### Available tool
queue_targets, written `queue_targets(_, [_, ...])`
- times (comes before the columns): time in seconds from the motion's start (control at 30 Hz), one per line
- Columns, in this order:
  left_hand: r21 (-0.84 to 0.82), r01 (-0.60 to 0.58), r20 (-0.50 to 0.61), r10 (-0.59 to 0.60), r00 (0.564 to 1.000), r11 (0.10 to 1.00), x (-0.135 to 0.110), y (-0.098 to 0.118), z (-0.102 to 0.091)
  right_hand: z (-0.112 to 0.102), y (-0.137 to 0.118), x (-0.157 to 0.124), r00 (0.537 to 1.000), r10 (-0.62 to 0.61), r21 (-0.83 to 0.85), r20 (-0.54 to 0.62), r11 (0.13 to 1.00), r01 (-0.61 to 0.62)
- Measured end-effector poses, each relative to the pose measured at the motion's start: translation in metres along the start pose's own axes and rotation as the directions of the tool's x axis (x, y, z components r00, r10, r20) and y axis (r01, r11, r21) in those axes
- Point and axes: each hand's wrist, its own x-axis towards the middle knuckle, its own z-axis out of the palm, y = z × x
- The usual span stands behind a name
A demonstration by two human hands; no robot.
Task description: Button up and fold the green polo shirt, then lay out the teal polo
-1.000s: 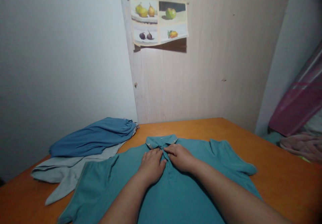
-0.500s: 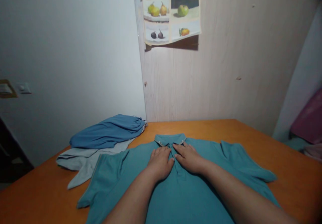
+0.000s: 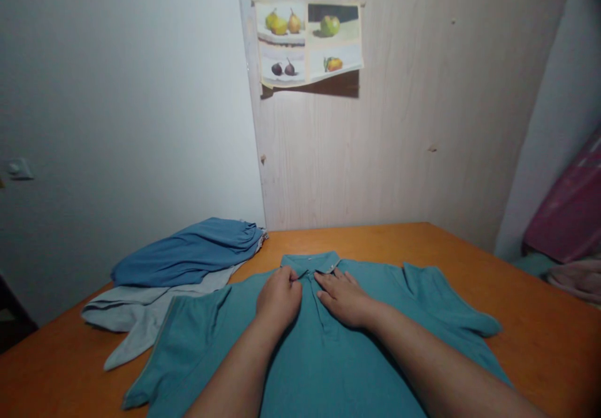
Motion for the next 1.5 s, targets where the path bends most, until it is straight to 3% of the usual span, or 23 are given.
queue_targets(0.1, [0.023, 0.022, -0.116, -0.019, 0.993, 0.999, 0.002, -0.002, -0.002, -0.001, -0.001, 0.000, 1.000, -0.010, -0.001, 0.001, 1.000, 0.010])
queue_targets(0.17, [0.064, -0.024, -0.112, 0.031, 0.993, 0.998, 0.001, -0.002, 0.000, -0.001, -0.002, -0.001, 1.000, -0.010, 0.003, -0.002, 1.000, 0.010])
queue_targets(0.27, [0.109, -0.097, 0.039, 0.093, 0.995, 0.989, -0.004, 0.000, 0.007, 0.000, -0.002, -0.001, 1.000, -0.005, 0.010, -0.011, 1.000, 0.005])
queue_targets(0.37, [0.131, -0.116, 0.256, 0.079, 0.963, 0.985, -0.007, -0.001, 0.013, 0.000, -0.002, -0.002, 1.000, -0.008, 0.005, -0.015, 1.000, 0.008])
queue_targets(0.47, [0.144, -0.120, 0.329, 0.067, 0.942, 0.982, -0.007, -0.004, 0.017, 0.000, -0.002, -0.002, 1.000, -0.007, 0.014, -0.024, 1.000, 0.007])
queue_targets(0.67, [0.140, -0.122, 0.243, 0.085, 0.966, 0.983, -0.006, -0.010, 0.021, 0.000, -0.003, -0.001, 1.000, 0.001, 0.015, -0.011, 1.000, -0.001])
queue_targets(0.93, [0.138, -0.115, 0.116, 0.099, 0.988, 0.984, -0.008, 0.004, 0.011, 0.001, -0.002, -0.001, 1.000, 0.010, 0.001, -0.014, 1.000, -0.010])
queue_targets(1.13, [0.138, -0.110, 0.260, 0.071, 0.963, 0.984, -0.010, 0.001, 0.018, 0.003, 0.000, 0.001, 1.000, 0.024, -0.049, 0.003, 0.999, -0.024])
queue_targets(1.27, [0.150, -0.106, 0.265, 0.063, 0.962, 0.983, -0.013, 0.000, 0.019, 0.004, 0.002, 0.001, 0.999, 0.021, -0.074, 0.026, 0.997, -0.019])
queue_targets(1.5, [0.139, -0.041, 0.089, 0.029, 0.996, 0.989, -0.010, 0.002, 0.012, 0.003, 0.001, 0.001, 0.999, 0.025, -0.095, 0.024, 0.995, -0.022])
